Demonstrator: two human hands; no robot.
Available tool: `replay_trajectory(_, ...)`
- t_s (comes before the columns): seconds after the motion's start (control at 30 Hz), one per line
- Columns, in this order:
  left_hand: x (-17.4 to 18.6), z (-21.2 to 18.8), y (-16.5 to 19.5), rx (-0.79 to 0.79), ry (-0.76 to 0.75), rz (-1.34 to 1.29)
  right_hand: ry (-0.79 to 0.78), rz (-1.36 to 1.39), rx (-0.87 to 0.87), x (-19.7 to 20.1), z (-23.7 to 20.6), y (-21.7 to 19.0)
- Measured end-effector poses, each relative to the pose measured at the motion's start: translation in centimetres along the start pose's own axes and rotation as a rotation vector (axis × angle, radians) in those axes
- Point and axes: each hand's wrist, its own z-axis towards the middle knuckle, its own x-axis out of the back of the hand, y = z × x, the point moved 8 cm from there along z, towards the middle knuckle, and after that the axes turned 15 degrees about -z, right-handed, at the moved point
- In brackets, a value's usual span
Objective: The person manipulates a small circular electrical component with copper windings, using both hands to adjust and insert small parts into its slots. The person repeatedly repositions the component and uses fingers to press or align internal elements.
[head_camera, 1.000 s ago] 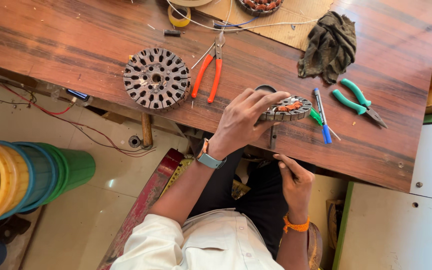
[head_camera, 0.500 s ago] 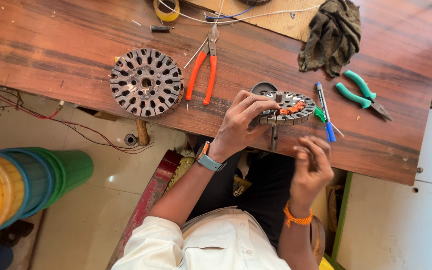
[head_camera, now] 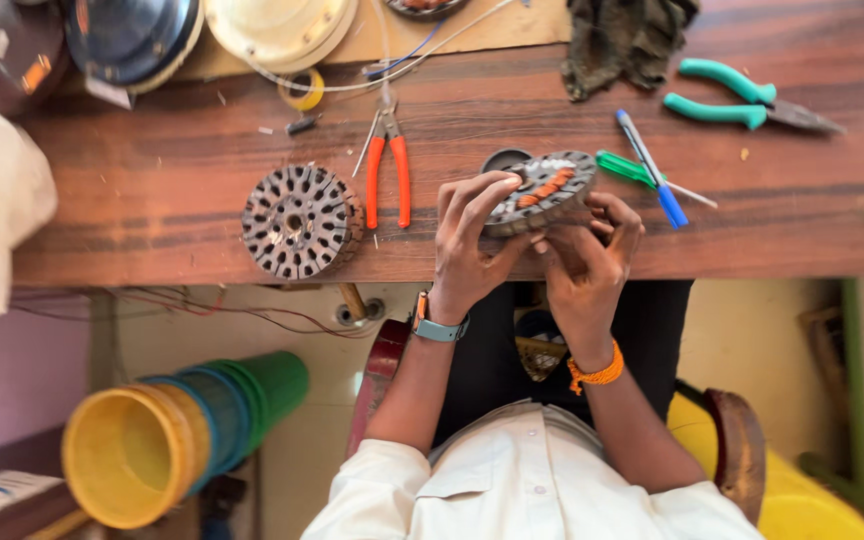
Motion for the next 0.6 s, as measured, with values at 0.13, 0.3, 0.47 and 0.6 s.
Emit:
replay_trajectory(0.13,-0.3,0.6,0.2,-0.001,0.023,0.048,-0.107,0.247,-0.140,0.0,-0.1,2.1)
replay_trajectory(0.3,1.1,0.9,-1.8,0.127,0.049,0.158,-0.241,0.498,-0.247,-1.4,-0.7,4.0)
replay_trajectory(0.47,2.7,1.9,-5.7,0.398,0.175,-0.042,-0.222,0.762,-0.335,-1.1,-0.5,4.8)
replay_trajectory(0.6,2.8,1.9,-5.9,0.368,0.147,-0.185,-0.238,0.712,-0.360,-1.1,-0.6,4.7)
